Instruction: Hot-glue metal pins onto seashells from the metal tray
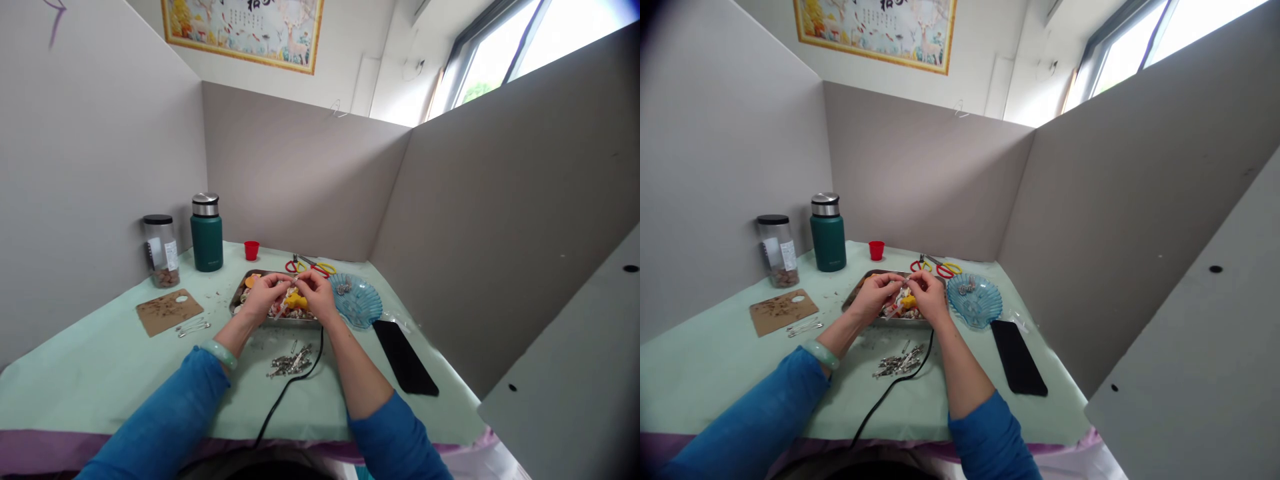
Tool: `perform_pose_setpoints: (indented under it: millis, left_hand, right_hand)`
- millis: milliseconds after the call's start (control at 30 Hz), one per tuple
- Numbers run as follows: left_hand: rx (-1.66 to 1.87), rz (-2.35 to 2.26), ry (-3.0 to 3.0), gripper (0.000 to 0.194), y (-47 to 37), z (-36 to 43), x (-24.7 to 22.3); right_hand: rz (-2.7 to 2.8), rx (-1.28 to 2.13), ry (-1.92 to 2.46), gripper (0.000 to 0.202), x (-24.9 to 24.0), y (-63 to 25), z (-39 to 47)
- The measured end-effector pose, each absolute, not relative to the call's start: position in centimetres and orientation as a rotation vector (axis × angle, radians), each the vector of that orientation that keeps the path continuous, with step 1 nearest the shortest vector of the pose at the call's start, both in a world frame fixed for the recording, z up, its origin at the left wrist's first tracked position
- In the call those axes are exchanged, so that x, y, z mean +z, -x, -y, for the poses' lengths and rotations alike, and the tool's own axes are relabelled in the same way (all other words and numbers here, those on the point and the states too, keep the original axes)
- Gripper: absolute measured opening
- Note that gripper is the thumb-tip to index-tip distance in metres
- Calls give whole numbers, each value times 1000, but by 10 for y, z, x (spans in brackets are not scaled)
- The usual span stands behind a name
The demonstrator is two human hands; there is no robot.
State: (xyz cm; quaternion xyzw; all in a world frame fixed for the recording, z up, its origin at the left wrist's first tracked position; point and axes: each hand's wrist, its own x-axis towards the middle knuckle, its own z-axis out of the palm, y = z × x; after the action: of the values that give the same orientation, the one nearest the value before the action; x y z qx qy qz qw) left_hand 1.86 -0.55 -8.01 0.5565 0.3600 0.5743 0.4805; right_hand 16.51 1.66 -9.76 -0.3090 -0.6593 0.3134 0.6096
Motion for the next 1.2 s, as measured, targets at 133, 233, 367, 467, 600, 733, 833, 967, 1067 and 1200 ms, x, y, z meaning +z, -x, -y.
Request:
perform_pose_setpoints:
  millis: [133, 233, 367, 467, 600, 733, 833, 967, 1067, 1200]
  left_hand:
    - [1397, -861, -1363, 33, -18, 5, -81]
    - [1402, -857, -1365, 33, -18, 6, -81]
    - [1384, -870, -1383, 34, -18, 5, -81]
    - [1373, -897, -1397, 34, -17, 5, -80]
    - [1365, -916, -1388, 35, -17, 6, -80]
    - [1360, -886, -1398, 35, -17, 7, -79]
    - [1361, -843, -1383, 33, -18, 8, -78]
    - [1371, -769, -1262, 26, -20, 9, -75]
    - [1414, -665, -1091, 21, -20, 7, -72]
    - [1434, -547, -964, 27, -15, 3, -71]
  right_hand:
    - [1525, 728, 692, 14, -98, -164, -17]
    - [1528, 720, 690, 13, -97, -164, -17]
    - [1565, 684, 703, 13, -95, -164, -14]
    - [1581, 658, 716, 13, -94, -164, -11]
    - [1606, 610, 727, 11, -92, -163, -8]
    - [1605, 605, 741, 11, -93, -163, -9]
    - [1572, 660, 751, 14, -94, -163, -11]
    - [1502, 736, 731, 16, -94, -163, -13]
    - [1432, 792, 704, 15, -93, -163, -13]
    - [1389, 828, 691, 15, -92, -163, -13]
